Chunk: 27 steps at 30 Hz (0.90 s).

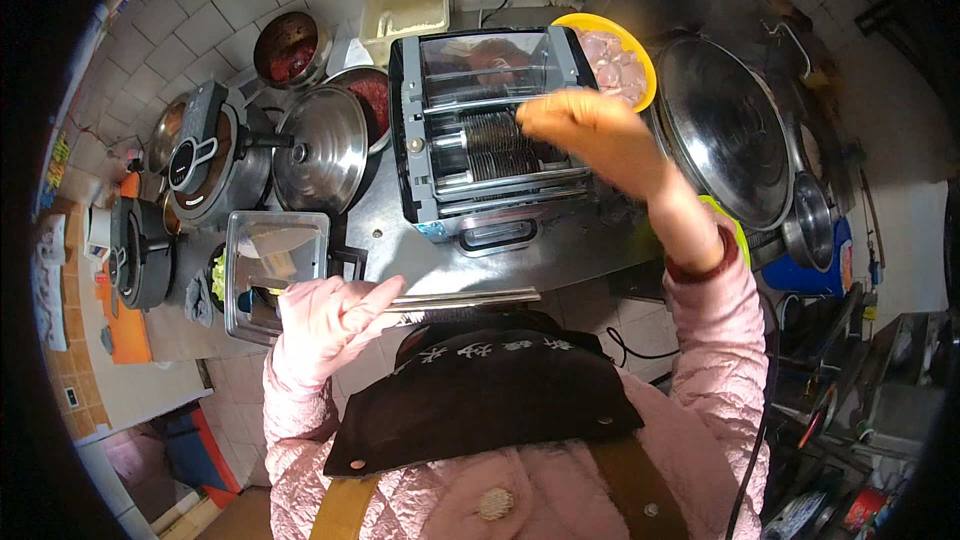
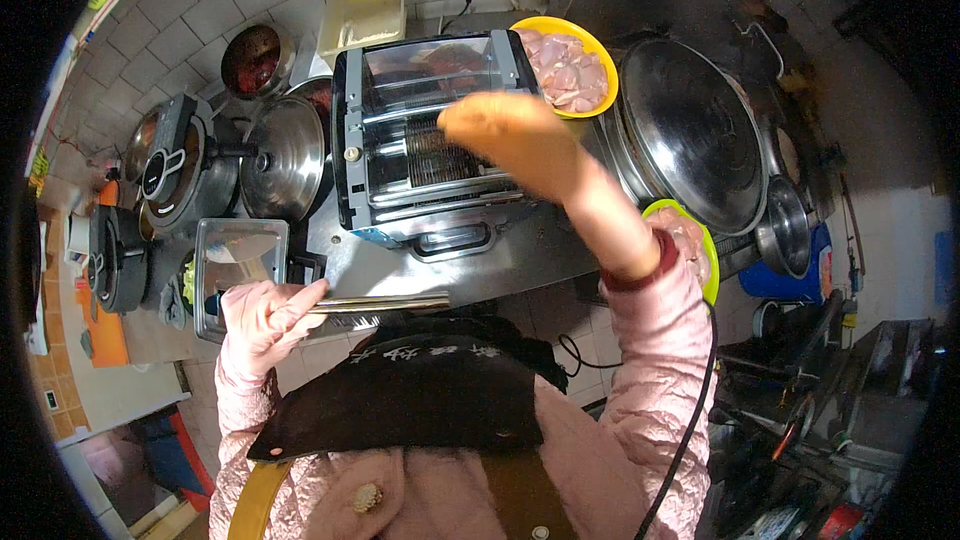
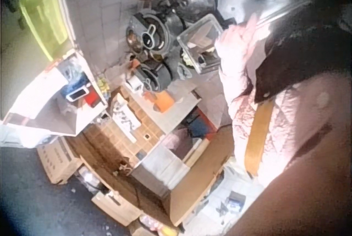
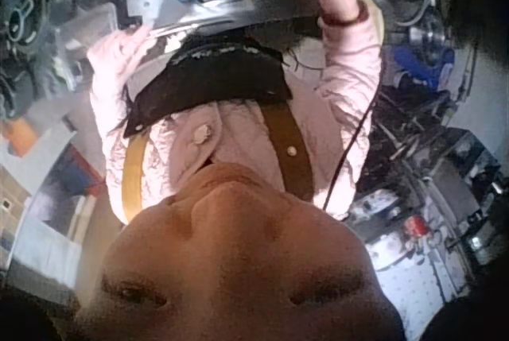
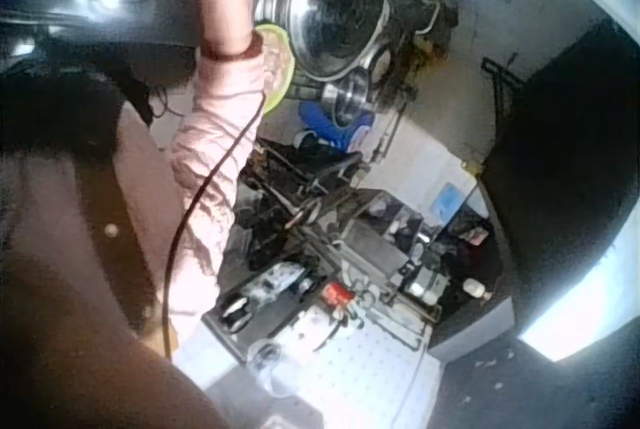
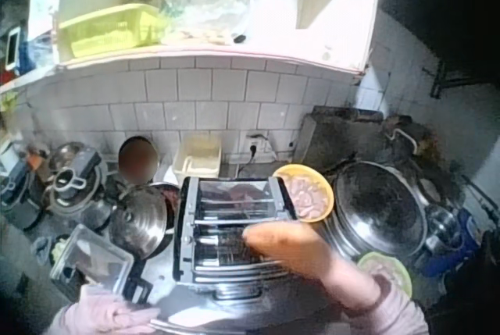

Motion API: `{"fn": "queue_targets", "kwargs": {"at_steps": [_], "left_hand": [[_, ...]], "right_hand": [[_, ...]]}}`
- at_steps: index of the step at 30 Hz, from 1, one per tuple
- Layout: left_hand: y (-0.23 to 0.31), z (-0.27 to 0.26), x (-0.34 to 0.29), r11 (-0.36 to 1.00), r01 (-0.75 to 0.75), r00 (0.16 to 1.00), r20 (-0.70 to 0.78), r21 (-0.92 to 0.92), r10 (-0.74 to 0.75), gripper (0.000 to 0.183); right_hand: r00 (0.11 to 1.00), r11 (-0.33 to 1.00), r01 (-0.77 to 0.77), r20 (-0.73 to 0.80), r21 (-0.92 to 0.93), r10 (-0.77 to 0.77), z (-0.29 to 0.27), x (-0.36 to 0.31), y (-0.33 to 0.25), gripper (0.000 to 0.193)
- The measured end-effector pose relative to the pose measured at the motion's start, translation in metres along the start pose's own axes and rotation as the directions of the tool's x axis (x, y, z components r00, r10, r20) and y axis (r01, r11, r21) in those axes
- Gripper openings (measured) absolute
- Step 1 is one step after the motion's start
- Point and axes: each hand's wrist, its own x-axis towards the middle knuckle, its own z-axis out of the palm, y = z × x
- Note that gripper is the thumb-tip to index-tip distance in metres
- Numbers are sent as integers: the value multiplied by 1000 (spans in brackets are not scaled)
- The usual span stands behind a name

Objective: The person unpacks a new kitchen appliance from a plastic bag, places it on a stainless steel counter, and installs its internal components. They then open the lid and use a metal rod to adjust the internal rollers.

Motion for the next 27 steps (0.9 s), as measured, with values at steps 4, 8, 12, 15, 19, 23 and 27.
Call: {"fn": "queue_targets", "kwargs": {"at_steps": [4,8,12,15,19,23,27], "left_hand": [[0,-7,-18,994,88,994,-75,59,-83,40],[-1,-8,-30,985,136,984,-132,102,-122,36],[-2,-8,-40,974,215,970,-134,76,-203,34],[-5,-5,-44,968,227,967,-144,106,-211,34],[-10,0,-42,972,222,964,-163,69,-209,35],[-11,0,-37,972,220,970,-126,77,-209,33],[-11,0,-33,972,232,968,-110,45,-226,32]], "right_hand": [[950,949,-307,35,-67,310,-3,58,60,22],[834,860,-441,237,-256,498,13,105,103,27],[758,879,-276,474,-389,448,31,130,135,28],[747,896,-127,553,-425,368,38,139,150,26],[713,901,-136,591,-411,377,37,139,155,23],[689,929,-221,627,-296,364,33,136,149,21],[688,900,-221,594,-376,418,33,133,146,22]]}}
